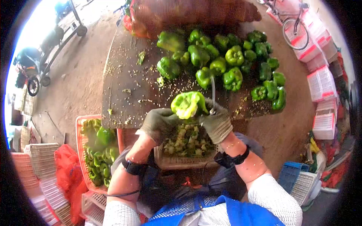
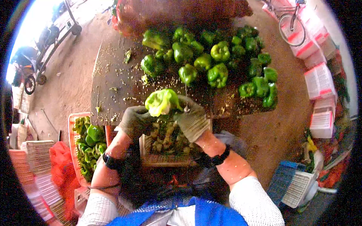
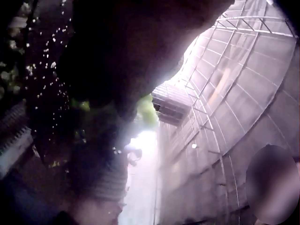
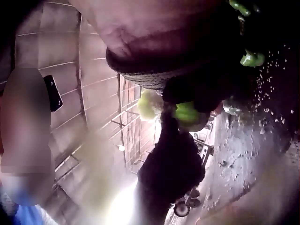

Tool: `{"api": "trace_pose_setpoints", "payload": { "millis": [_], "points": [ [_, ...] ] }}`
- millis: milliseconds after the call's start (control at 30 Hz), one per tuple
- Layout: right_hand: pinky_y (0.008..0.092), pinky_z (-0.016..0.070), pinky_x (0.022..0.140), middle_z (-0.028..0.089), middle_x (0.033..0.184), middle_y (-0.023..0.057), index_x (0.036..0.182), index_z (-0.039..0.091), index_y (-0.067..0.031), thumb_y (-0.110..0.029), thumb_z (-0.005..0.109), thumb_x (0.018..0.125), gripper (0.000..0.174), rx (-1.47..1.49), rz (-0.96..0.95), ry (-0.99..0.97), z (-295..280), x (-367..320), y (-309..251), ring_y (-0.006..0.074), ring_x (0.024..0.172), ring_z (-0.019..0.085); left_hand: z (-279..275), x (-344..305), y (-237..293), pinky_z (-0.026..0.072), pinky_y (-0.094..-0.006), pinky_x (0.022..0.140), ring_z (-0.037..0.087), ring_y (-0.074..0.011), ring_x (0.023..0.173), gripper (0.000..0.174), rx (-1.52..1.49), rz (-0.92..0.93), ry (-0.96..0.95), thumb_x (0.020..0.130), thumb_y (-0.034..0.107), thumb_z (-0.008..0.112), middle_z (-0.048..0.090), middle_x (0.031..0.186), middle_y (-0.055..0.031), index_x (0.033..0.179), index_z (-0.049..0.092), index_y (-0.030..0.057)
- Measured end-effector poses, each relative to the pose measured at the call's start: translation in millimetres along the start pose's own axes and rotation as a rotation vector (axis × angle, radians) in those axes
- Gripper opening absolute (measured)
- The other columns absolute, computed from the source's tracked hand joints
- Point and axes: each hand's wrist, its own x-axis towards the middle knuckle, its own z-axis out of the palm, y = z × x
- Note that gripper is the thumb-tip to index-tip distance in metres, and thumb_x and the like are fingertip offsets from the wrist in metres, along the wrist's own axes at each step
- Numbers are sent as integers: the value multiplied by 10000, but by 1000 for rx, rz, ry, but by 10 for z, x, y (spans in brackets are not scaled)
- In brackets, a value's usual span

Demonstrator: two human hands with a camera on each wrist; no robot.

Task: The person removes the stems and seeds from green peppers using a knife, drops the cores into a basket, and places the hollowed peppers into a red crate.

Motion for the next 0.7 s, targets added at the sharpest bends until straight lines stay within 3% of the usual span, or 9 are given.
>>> {"api": "trace_pose_setpoints", "payload": {
  "millis": [67,167,267,300,400,467,500,600,700],
  "points": [
    [273,530,839,701,1057,44,1168,636,-40,51,715,762,423,-90,30,100,-60,12,-116,112,939,643,110,-6,48,506,-260,625,605,-73,721,261,-151,57,-126,894,215,696,672,834,11,999,697,-24],
    [281,537,817,711,1025,72,1160,639,-54,30,719,768,409,-318,-170,205,-192,10,-260,148,903,670,156,130,-130,538,-285,695,639,-124,785,487,-309,22,-350,937,408,612,686,993,-60,1180,621,-15],
    [283,540,801,712,993,97,1149,642,-63,6,727,765,399,-514,-268,242,-290,1,-337,182,879,687,408,-129,361,574,-373,737,683,-308,814,814,-1005,-318,-437,895,668,467,664,1082,-196,1309,500,-32],
    [297,547,810,709,1001,114,1091,655,-71,-7,731,757,349,-535,-298,235,-290,17,-304,222,903,698,367,-117,310,570,-429,757,665,-360,891,1060,-880,-169,-546,776,859,353,636,1141,-223,1354,448,-25],
    [320,550,831,706,1035,124,1075,639,-84,8,710,763,333,-631,-455,155,-251,-36,-407,249,947,698,191,-43,291,563,-465,768,631,-313,1026,1049,-846,-172,-748,782,854,337,617,1206,-182,1355,458,-16],
    [330,545,860,682,1120,144,1093,604,-84,47,688,760,367,-463,-502,126,-199,-31,-423,267,1019,678,150,41,120,547,-402,753,612,-228,987,894,-864,-128,-662,820,738,498,621,1176,-120,1344,476,14],
    [329,542,868,675,1138,146,1101,597,-82,56,686,756,382,-365,-481,123,-152,-11,-406,264,1036,672,203,14,164,549,-362,666,630,-200,856,866,-650,-8,-508,803,717,556,644,1091,-102,1317,496,23],
    [309,524,886,667,1153,129,1150,590,-64,33,717,759,423,-253,-344,87,-169,-3,-281,214,1050,653,313,-5,337,554,-311,651,648,-160,754,706,-555,159,-295,716,403,832,663,1013,-54,1240,544,28],
    [289,521,872,675,1091,90,1272,523,-23,-18,748,779,542,-211,-79,-18,-181,-53,-360,153,977,635,245,149,218,549,-307,758,659,-159,823,686,-308,355,-95,653,199,893,680,1026,-52,1227,555,37]
  ]
}}
